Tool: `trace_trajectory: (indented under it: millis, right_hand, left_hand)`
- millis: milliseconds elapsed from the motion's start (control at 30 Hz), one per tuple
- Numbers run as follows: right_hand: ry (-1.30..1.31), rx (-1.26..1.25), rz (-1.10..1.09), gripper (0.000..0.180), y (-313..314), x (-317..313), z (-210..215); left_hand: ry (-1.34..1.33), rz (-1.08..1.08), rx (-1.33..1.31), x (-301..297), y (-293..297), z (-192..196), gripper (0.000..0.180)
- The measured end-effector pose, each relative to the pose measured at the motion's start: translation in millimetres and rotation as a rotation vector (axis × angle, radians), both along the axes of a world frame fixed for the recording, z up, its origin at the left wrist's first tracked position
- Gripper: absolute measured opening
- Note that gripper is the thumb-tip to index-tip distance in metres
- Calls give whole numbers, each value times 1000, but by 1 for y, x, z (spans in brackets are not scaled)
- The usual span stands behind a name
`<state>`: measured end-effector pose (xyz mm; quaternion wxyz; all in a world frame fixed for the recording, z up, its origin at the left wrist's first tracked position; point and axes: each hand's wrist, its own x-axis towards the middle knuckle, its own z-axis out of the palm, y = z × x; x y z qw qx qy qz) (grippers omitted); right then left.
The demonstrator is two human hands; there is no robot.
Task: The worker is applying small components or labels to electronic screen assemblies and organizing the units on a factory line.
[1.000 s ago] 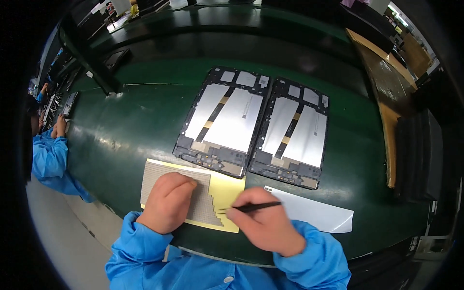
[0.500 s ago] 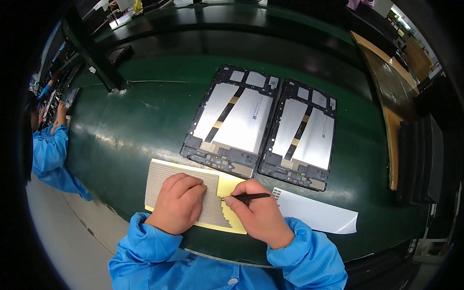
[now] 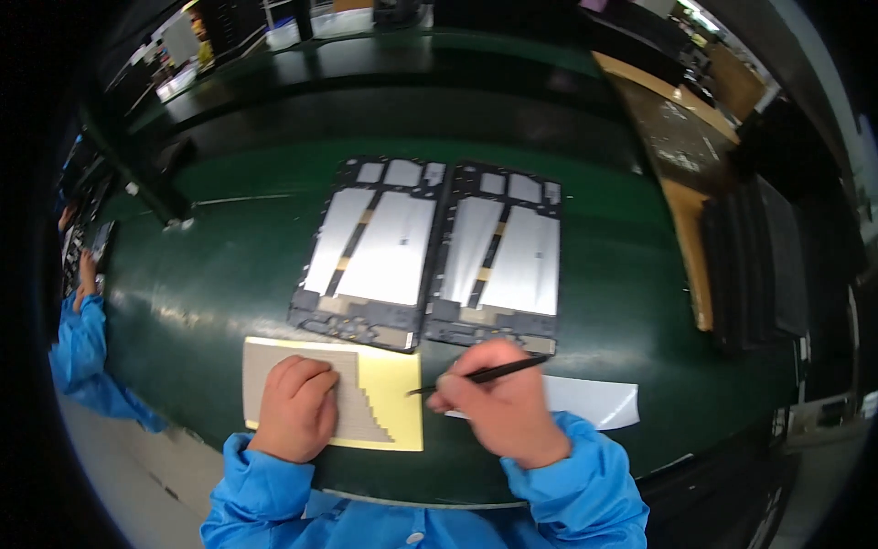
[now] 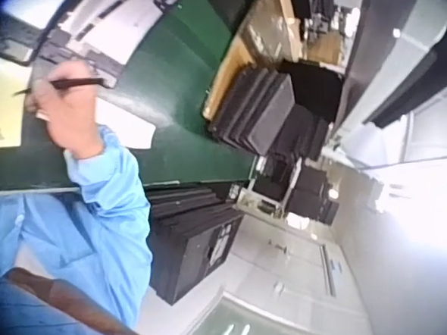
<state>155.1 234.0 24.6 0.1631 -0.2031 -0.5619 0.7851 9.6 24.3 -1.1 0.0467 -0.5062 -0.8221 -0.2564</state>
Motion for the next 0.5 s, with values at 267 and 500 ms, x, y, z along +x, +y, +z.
trace_trajectory:
  millis: [267,500]
  right_hand:
    - [-89,273,-251,14,80,36,-12]
    - [-90,337,-82,12,79,30,-17]
  left_hand:
    - [100,-140,112,6,19,9,27]
    - [168,-443,-27,22,84,28,27]
